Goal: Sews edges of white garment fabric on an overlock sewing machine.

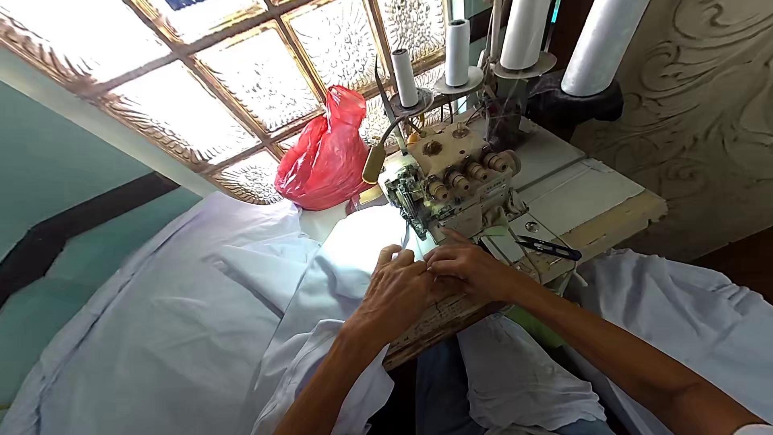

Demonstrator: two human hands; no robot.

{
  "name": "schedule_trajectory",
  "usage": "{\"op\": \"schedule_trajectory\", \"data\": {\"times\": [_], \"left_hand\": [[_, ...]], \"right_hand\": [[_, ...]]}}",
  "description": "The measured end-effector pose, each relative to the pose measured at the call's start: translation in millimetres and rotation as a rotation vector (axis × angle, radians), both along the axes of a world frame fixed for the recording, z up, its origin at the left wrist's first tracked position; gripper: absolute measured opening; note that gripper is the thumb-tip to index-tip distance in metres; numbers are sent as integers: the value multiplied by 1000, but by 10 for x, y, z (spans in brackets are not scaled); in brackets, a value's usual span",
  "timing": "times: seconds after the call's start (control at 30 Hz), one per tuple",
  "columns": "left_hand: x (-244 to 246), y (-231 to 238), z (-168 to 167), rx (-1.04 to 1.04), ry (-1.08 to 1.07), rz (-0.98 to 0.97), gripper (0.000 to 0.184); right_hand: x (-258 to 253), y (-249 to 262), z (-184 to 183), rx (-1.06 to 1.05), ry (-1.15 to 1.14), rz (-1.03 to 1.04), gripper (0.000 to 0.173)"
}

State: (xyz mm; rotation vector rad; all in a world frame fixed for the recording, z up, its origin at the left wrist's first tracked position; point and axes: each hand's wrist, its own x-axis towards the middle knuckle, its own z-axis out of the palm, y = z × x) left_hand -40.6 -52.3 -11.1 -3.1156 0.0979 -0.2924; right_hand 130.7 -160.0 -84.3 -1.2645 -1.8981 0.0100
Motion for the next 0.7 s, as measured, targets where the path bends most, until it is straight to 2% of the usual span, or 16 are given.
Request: {"op": "schedule_trajectory", "data": {"times": [0.13, 0.23, 0.3, 0.37, 0.43, 0.53, 0.63, 0.7], "left_hand": [[-21, 77, 150, 31, 153, 21, 33], [-90, 444, 314, 153, 236, 122, 42], [-183, 892, 428, 308, 123, 147, 38], [-299, 1212, 608, 420, 151, 237, 30], [-444, 1312, 704, 446, 188, 297, 18], [-745, 1263, 762, 259, 219, 276, 11], [-1079, 1182, 960, 2, 298, 126, 19], [-1221, 1053, 1133, -132, 243, 0, 28]], "right_hand": [[36, 19, -2, -16, 9, -27, 18], [49, 42, -16, -15, 24, -33, 16], [38, 57, -5, -18, 25, -45, 14], [15, 61, 19, -29, 21, -66, 14], [-7, 67, 37, -39, 8, -84, 14], [-13, 78, 44, -38, -13, -86, 14], [26, 90, 70, -35, -44, -62, 13], [40, 121, 146, -32, -74, -27, 13]]}}
